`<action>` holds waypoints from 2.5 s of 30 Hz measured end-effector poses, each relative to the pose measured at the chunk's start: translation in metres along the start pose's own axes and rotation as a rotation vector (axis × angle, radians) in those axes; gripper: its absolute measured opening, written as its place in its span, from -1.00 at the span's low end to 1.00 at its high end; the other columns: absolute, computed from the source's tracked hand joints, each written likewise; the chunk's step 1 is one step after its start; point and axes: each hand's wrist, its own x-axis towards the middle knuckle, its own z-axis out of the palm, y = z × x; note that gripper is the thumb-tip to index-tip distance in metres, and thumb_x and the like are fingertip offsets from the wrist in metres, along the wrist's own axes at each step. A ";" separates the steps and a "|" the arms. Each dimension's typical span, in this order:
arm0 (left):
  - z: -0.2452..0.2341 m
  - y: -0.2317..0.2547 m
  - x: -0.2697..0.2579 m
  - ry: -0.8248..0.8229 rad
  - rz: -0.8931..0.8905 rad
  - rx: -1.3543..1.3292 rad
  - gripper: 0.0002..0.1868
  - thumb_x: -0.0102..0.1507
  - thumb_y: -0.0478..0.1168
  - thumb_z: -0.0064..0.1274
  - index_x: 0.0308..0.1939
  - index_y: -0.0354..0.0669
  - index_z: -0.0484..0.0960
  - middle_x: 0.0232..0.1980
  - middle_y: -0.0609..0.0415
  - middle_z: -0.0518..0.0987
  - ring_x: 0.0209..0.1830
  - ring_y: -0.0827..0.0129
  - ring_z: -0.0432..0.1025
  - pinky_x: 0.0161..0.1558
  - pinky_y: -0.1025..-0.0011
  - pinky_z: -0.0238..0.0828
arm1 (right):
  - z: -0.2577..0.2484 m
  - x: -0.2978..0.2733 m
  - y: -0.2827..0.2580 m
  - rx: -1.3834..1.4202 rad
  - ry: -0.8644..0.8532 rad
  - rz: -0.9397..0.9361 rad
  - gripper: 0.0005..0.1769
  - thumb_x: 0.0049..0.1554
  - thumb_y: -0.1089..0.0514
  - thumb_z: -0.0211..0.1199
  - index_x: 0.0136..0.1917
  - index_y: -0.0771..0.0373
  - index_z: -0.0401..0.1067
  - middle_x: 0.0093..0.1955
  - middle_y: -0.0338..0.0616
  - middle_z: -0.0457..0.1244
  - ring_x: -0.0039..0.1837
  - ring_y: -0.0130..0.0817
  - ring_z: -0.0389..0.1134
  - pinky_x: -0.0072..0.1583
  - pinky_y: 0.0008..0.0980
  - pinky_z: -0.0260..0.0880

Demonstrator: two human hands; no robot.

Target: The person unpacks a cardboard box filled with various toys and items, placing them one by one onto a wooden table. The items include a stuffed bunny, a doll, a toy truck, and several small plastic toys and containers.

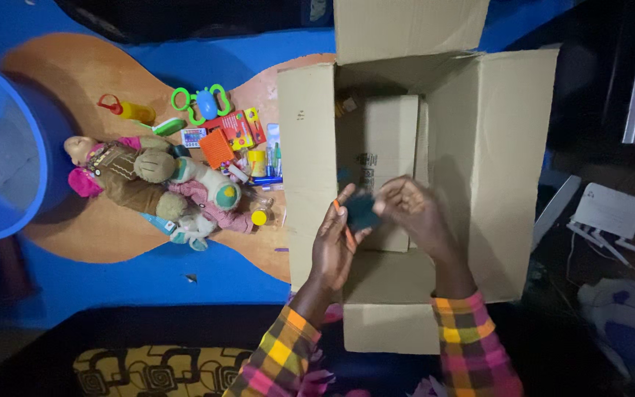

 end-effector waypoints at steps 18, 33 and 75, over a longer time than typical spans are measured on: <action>-0.050 -0.036 -0.014 0.062 0.028 0.396 -0.76 0.45 -0.08 -0.03 0.01 -0.12 0.64 -0.41 0.32 0.38 -0.45 0.67 0.26 -0.37 0.62 0.23 | 0.027 0.118 0.219 -0.665 0.134 -0.149 -0.60 0.27 0.07 0.00 0.25 0.37 0.33 0.09 0.31 0.30 0.11 0.29 0.32 0.09 0.05 0.33; -0.015 -0.015 -0.018 0.195 -0.040 0.283 -0.56 0.40 -0.05 -0.07 0.34 -0.05 0.44 -0.41 0.25 0.43 -0.50 0.59 0.34 -0.44 0.56 0.35 | -0.005 0.082 0.065 0.059 0.101 0.290 -0.71 0.14 0.25 0.37 0.09 0.30 0.36 -0.09 -0.10 0.39 -0.10 -0.38 0.43 -0.05 -0.37 0.49; -0.052 -0.017 -0.023 0.139 -0.068 0.226 -0.65 0.42 0.07 -0.09 -0.03 -0.14 0.50 -0.28 0.14 0.49 -0.34 0.51 0.44 -0.26 0.47 0.42 | 0.007 0.175 0.188 -0.907 0.275 0.141 -0.56 0.31 0.06 0.06 0.40 0.24 0.31 0.27 0.19 0.32 0.31 0.17 0.34 0.30 0.04 0.35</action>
